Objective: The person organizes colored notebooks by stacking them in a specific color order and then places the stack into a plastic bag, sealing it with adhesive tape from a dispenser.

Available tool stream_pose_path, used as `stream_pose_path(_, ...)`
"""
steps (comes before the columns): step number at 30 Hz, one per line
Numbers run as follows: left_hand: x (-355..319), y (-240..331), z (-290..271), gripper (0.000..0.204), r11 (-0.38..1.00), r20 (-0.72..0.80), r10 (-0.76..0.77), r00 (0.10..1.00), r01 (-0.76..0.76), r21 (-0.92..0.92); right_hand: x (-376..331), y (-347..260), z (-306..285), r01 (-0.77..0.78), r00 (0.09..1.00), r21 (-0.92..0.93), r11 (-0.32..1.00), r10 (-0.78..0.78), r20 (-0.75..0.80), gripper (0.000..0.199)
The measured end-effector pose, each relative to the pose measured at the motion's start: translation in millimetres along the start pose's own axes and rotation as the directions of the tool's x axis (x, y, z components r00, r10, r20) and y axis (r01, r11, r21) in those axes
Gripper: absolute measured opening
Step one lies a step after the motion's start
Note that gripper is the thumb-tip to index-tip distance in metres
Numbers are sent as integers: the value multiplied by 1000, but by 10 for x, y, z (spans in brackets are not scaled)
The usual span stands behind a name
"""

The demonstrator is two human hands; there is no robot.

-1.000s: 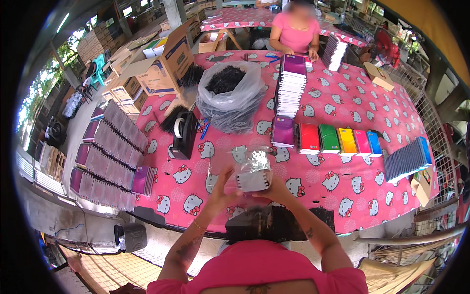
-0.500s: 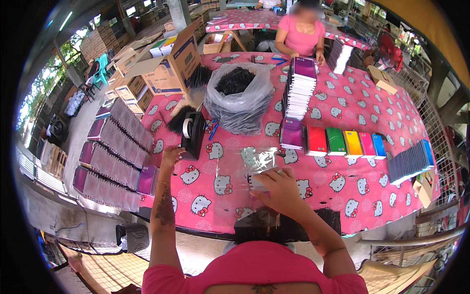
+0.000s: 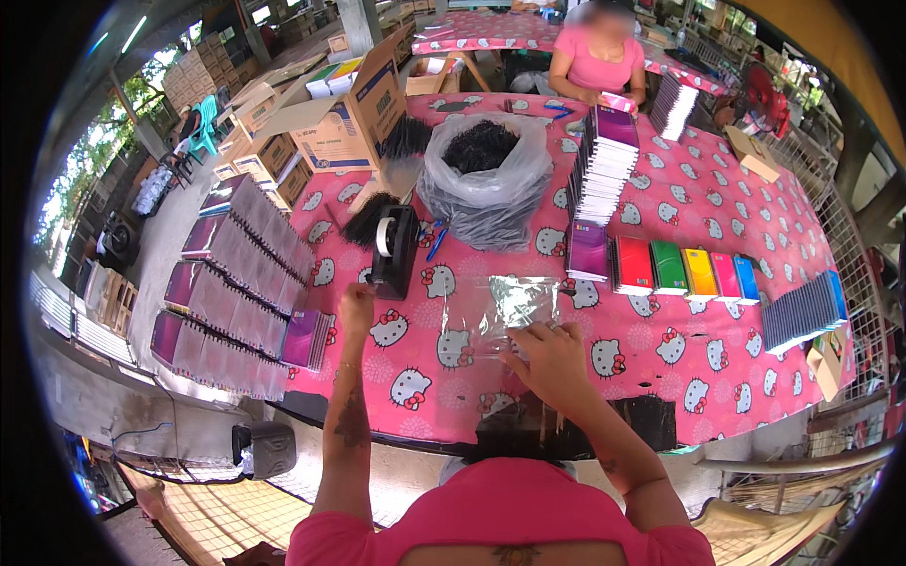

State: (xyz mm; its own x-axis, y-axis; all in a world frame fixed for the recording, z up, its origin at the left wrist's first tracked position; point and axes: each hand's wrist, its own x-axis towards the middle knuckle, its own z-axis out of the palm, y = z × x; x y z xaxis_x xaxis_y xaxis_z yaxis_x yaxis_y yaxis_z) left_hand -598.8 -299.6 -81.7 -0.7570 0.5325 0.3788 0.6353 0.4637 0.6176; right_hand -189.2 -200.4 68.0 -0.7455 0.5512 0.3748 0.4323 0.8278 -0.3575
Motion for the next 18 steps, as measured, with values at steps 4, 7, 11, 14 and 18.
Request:
stream_pose_path(4,119,1115,-253,16,820,273,9,962,-163,548,-88,141,-12,-72,997,-75,995,70,-24,37)
stream_pose_path(7,-342,1682,-248,18,746,498,515,698,-79,-661,-70,104,-21,-86,996,-61,994,86,-15,37)
stream_pose_path(11,-692,2295,-24,31,610,475,734,485,-164,-775,-17,96,-107,-31,1000,31,999,31,5,37)
stream_pose_path(14,-620,2358,18,28,512,311,829,464,-407,-756,11,133,-183,6,1000,38,999,-7,27,39)
stream_pose_path(18,-606,2432,-73,21,438,242,888,391,-556,-707,36,396,-431,-27,984,169,985,56,-172,47)
